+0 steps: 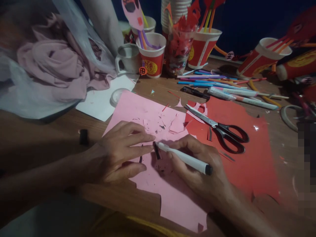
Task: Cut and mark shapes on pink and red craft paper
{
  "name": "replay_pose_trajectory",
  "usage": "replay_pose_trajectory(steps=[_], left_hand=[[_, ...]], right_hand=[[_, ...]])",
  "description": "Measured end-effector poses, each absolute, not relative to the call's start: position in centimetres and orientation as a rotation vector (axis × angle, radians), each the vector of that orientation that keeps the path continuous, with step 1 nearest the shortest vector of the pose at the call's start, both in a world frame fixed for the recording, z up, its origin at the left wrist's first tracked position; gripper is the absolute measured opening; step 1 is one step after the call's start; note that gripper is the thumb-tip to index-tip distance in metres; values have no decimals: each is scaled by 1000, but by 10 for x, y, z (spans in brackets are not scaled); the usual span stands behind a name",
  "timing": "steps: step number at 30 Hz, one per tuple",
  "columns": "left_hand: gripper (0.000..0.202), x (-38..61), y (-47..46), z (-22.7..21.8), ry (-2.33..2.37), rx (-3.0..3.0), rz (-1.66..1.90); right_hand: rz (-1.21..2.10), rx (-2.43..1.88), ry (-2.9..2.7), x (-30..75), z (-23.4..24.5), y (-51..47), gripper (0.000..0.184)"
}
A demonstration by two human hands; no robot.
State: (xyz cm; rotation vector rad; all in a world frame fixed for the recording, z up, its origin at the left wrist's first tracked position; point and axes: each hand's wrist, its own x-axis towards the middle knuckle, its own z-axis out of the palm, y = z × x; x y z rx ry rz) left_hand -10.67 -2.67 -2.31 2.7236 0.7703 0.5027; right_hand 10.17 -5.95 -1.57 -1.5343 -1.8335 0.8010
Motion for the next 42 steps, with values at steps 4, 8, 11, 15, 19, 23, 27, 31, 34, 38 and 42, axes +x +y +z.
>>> replay_pose_trajectory(steps=[4, 8, 11, 15, 19, 23, 27, 31, 34, 38, 42], left_hand=[[31, -107, -26, -23, 762, 2710, 484], [31, -108, -26, -22, 755, 2709, 465], [32, -108, -26, -22, 757, 2711, 465], [31, -107, -26, -23, 770, 2705, 470], [30, -106, -26, -23, 779, 2699, 491], [29, -106, -26, -23, 764, 2699, 478], [31, -106, -27, -24, 791, 2673, 513], [30, -106, -28, -25, 783, 2675, 516], [29, -106, -27, -24, 779, 2676, 524], [30, -107, -26, -22, 761, 2700, 493], [29, -108, -26, -23, 762, 2676, 525]], right_hand=[[810, -1540, -1779, 102, -15, -60, 4], [835, -1517, -1775, 103, -18, -59, 5], [830, -1508, -1765, 102, -17, -59, 4], [834, -1529, -1787, 103, -15, -60, 3], [864, -1511, -1792, 106, -16, -61, 4], [836, -1527, -1808, 105, -15, -60, 4], [878, -1500, -1803, 102, -16, -58, 3], [876, -1487, -1795, 103, -17, -57, 2], [883, -1506, -1825, 105, -17, -59, 3], [916, -1527, -1805, 106, -14, -60, 3], [903, -1583, -1652, 108, -10, -58, 4]])
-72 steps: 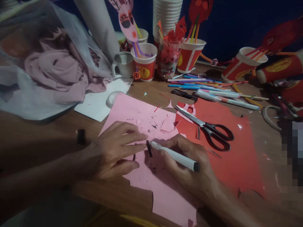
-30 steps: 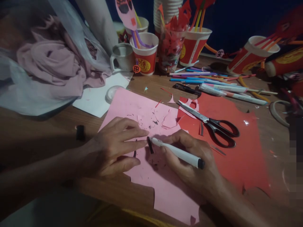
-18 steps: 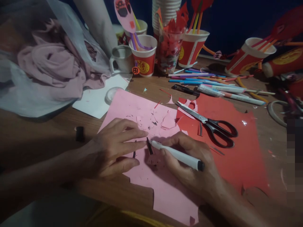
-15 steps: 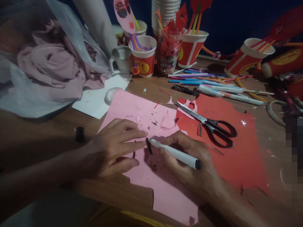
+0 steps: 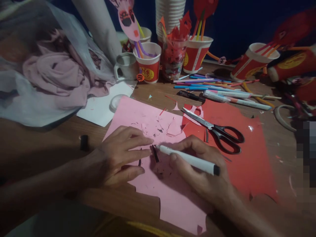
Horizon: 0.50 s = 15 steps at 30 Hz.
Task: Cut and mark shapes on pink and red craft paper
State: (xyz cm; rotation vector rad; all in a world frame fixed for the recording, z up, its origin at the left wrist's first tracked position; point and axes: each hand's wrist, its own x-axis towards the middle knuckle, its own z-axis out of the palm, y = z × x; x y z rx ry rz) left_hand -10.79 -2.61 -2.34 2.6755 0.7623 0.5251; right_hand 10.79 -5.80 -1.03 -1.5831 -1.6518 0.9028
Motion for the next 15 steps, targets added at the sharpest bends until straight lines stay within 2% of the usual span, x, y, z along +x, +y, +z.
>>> replay_pose_trajectory(steps=[6, 11, 15], left_hand=[[18, -110, -26, -25, 787, 2570, 641], [17, -117, -23, -18, 697, 2474, 999], [19, -124, -20, -11, 821, 2374, 1195]], right_hand=[[1034, -1477, -1297, 119, -11, -47, 10], [1089, -1375, -1226, 127, -14, -45, 17], [1020, -1327, -1279, 128, -16, -46, 18]])
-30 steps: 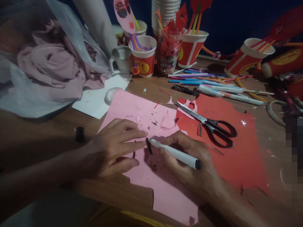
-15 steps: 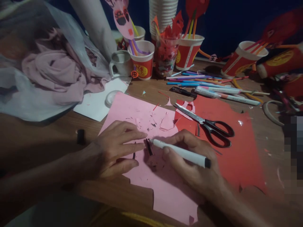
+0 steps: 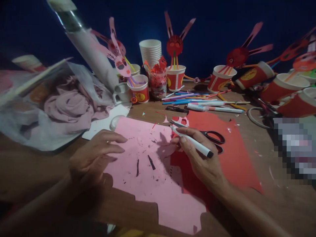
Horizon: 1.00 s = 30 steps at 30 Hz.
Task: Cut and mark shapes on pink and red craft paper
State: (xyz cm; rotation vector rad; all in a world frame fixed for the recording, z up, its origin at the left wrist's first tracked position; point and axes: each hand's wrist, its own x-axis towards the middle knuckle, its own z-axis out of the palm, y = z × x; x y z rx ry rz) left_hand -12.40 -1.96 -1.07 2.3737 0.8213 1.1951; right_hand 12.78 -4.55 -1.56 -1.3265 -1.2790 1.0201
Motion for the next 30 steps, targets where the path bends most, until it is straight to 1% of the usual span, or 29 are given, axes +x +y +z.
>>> replay_pose_trajectory(steps=[6, 11, 14, 18, 23, 26, 30], left_hand=[[20, -128, -15, -7, 977, 2344, 1355], [14, -122, -13, -10, 1017, 2362, 1274], [14, -120, -12, -14, 982, 2452, 1139], [19, -118, -16, -14, 994, 2563, 838], [16, -113, -23, -9, 1254, 2564, 387], [18, -108, -23, -7, 1381, 2508, 306], [11, -104, -19, -9, 1417, 2459, 288]], right_hand=[[893, -1314, -1355, 127, -15, -46, 18], [773, -1312, -1486, 128, -20, -48, 16], [659, -1338, -1592, 129, -23, -48, 16], [553, -1291, -1700, 130, -26, -48, 19], [361, -1289, -1876, 134, -29, -47, 27], [193, -1262, -1997, 136, -31, -47, 31], [65, -1210, -2070, 135, -30, -49, 35]])
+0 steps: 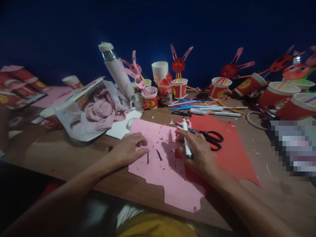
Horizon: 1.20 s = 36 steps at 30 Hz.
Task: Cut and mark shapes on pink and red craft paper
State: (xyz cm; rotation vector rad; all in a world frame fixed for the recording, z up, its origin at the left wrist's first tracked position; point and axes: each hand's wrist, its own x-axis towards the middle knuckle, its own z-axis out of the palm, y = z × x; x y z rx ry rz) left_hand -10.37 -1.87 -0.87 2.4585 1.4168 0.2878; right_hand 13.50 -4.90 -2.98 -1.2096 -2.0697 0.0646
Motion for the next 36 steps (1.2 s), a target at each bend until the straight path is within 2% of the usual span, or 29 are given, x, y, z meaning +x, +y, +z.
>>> replay_pose_trajectory(steps=[5, 12, 19, 24, 31, 36], left_hand=[[4, -103, -13, -9, 1367, 2426, 285], [18, -111, -14, 0, 1140, 2549, 306], [21, -133, -24, -8, 689, 2761, 484], [28, -146, -26, -16, 572, 2795, 442], [37, -149, -25, -14, 507, 2736, 397], [36, -148, -24, -17, 501, 2711, 354]], right_hand=[[67, -1190, -2047, 133, -27, -52, 35], [280, -1188, -1974, 139, -26, -56, 37], [466, -1248, -1820, 134, -26, -50, 26], [615, -1347, -1613, 124, -18, -55, 18], [681, -1412, -1865, 99, 18, -70, 12], [778, -1413, -1846, 83, 11, -70, 2]])
